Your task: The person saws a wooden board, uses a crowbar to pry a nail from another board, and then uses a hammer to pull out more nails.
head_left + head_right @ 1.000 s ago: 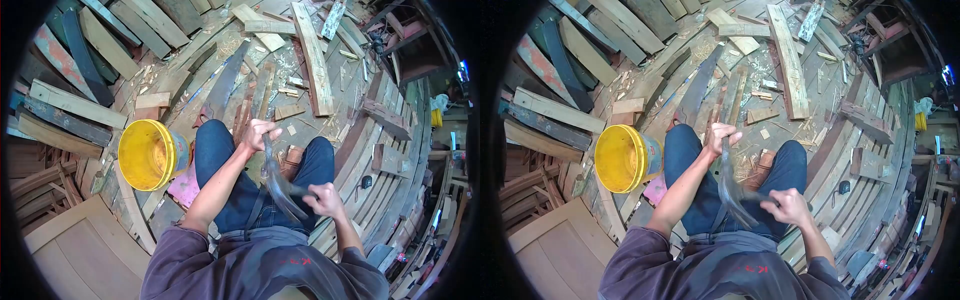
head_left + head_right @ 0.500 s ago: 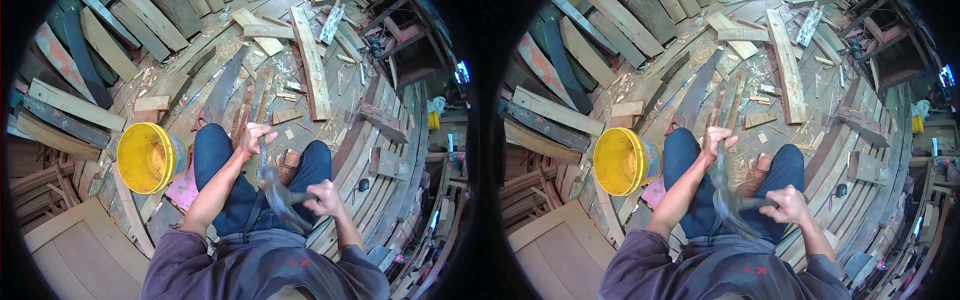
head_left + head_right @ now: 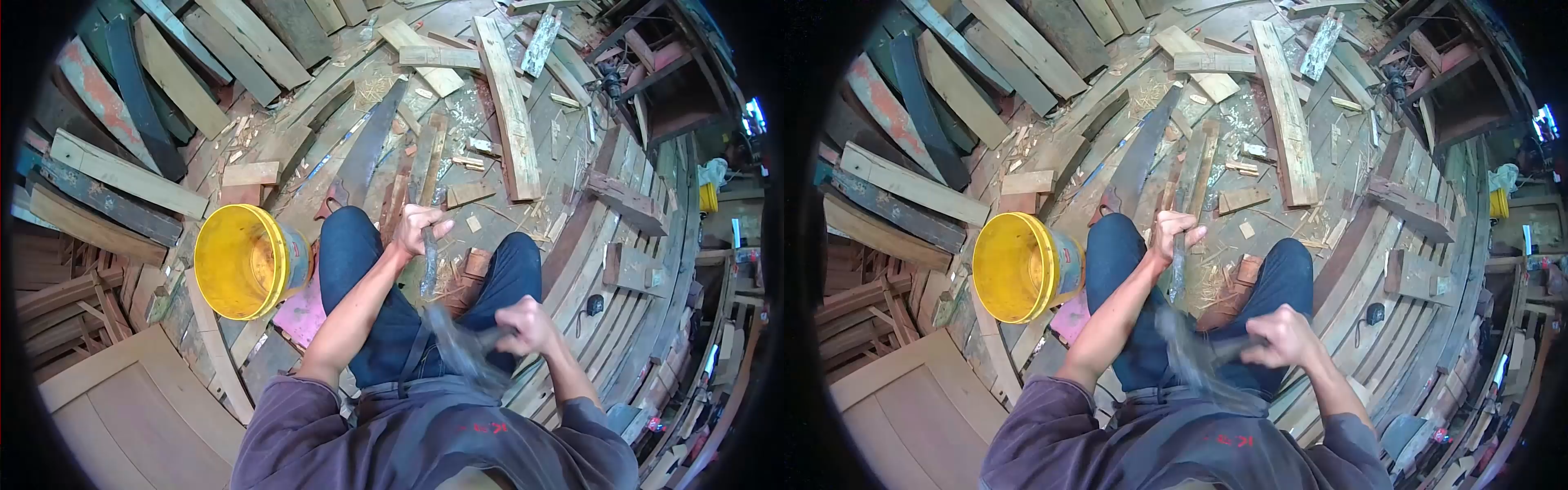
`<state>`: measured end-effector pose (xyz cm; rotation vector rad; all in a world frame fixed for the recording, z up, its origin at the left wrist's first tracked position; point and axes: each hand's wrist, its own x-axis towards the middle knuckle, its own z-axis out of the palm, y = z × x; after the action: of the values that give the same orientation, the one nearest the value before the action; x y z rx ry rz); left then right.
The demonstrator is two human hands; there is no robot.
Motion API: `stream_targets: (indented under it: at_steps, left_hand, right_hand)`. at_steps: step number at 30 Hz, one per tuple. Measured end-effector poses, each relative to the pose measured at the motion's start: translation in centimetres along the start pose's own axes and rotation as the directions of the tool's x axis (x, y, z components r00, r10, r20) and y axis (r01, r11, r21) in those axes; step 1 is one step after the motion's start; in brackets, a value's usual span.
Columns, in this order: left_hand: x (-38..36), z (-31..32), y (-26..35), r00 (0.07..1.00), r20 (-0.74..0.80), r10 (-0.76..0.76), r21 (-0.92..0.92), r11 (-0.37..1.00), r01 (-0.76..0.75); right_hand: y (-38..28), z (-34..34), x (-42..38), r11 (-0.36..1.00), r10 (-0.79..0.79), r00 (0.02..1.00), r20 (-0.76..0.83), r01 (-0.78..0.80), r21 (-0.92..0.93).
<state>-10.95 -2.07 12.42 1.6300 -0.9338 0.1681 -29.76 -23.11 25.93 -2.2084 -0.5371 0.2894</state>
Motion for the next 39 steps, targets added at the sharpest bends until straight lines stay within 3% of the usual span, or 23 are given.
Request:
stream_targets:
  at_steps: [1, 2, 6, 7, 9, 11, 12, 16, 17, 19, 21, 22, 25, 27, 29, 31, 35, 36, 39]
  left_hand:
    - [0.0, 0.1, 0.0, 1.0, -0.006, -0.012, -0.01, 1.0, 0.012]
    - [-0.1, 0.2, 0.0, 1.0, -0.01, 0.003, -0.004, 1.0, -0.003]
    - [0.0, 0.1, 0.2, 0.999, -0.026, 0.031, 0.007, 0.999, -0.031]
    - [0.1, 0.2, 0.3, 0.999, -0.029, 0.028, 0.005, 1.0, -0.028]
    - [0.2, 0.3, 0.0, 0.998, -0.051, 0.019, -0.027, 0.999, -0.021]
    - [-0.2, 0.3, 0.0, 0.999, -0.05, 0.01, -0.034, 0.999, -0.012]
    - [-0.1, 0.1, 0.2, 0.999, -0.038, 0.01, -0.025, 1.0, -0.011]
    - [-0.2, 0.0, -0.3, 1.0, -0.011, 0.022, 0.008, 1.0, -0.022]
    - [-0.1, -0.1, -0.2, 1.0, -0.002, 0.024, 0.019, 1.0, -0.024]
    - [-0.1, 0.0, -0.2, 1.0, -0.023, -0.008, -0.018, 1.0, 0.008]
    - [-0.1, 0.0, 0.2, 0.999, -0.026, -0.02, -0.031, 0.999, 0.019]
    - [-0.1, -0.1, 0.5, 1.0, -0.019, -0.015, -0.024, 1.0, 0.015]
    - [0.0, -0.3, 0.4, 1.0, -0.001, 0.003, 0.017, 1.0, -0.003]
    - [0.1, 0.1, 0.1, 0.999, -0.032, -0.009, -0.015, 1.0, 0.009]
    - [0.1, 0.0, 0.0, 0.999, -0.033, -0.029, -0.03, 0.999, 0.028]
    - [-0.1, 0.0, -0.1, 1.0, -0.012, -0.019, -0.014, 1.0, 0.018]
    - [0.0, 0.3, -0.1, 1.0, 0.012, 0.024, 0.013, 1.0, -0.024]
    - [0.1, 0.1, -0.2, 1.0, 0.011, 0.005, 0.005, 1.0, -0.005]
    - [0.3, -0.2, -0.1, 0.999, 0.021, -0.026, 0.0, 1.0, 0.026]
  right_hand:
    - [0.3, 0.8, 0.1, 0.984, 0.152, 0.987, -0.044, -0.155, -0.083]
    - [0.6, 0.6, -0.1, 0.958, 0.204, 0.978, -0.045, -0.209, -0.197]
    - [-1.6, -1.3, -0.3, 0.983, 0.016, 0.997, 0.072, -0.002, -0.181]
    - [-2.0, -1.4, -0.1, 0.99, -0.109, 0.99, 0.089, 0.116, -0.084]
    - [-1.6, -0.7, 0.2, 0.987, -0.158, 0.985, 0.072, 0.158, 0.009]
    - [-0.7, 0.7, 0.7, 0.982, 0.164, 0.986, -0.04, -0.167, -0.084]
    - [-0.2, 0.4, 0.9, 0.958, 0.271, 0.962, -0.01, -0.271, -0.097]
    - [-2.2, -1.3, 0.3, 0.991, 0.052, 0.998, 0.04, -0.046, -0.127]
    - [-2.3, -1.2, 0.3, 0.996, -0.059, 0.997, 0.046, 0.062, -0.07]
    - [-2.0, -0.8, 0.8, 0.992, -0.12, 0.988, 0.097, 0.122, -0.013]
    - [-1.1, 0.7, 1.5, 0.961, 0.224, 0.975, 0.0, -0.221, -0.166]
    - [-1.2, 0.3, 1.5, 0.93, 0.244, 0.97, -0.001, -0.234, -0.284]
    - [-3.2, -1.1, 1.4, 0.966, 0.084, 0.994, 0.066, -0.065, -0.252]
    - [-3.4, -1.4, 1.2, 0.985, -0.108, 0.986, 0.128, 0.124, -0.121]
    - [-2.2, -0.8, 1.1, 0.986, -0.128, 0.989, 0.078, 0.135, -0.101]
    - [-0.2, 0.6, 1.3, 0.94, 0.316, 0.949, -0.011, -0.315, -0.131]
    - [-2.3, -1.7, 0.5, 0.981, 0.036, 0.999, 0.039, -0.028, -0.192]
    - [-2.5, -1.8, 0.4, 0.983, -0.112, 0.991, 0.067, 0.121, -0.137]
    - [-1.2, -1.0, 0.6, 0.978, -0.146, 0.983, 0.114, 0.16, -0.131]
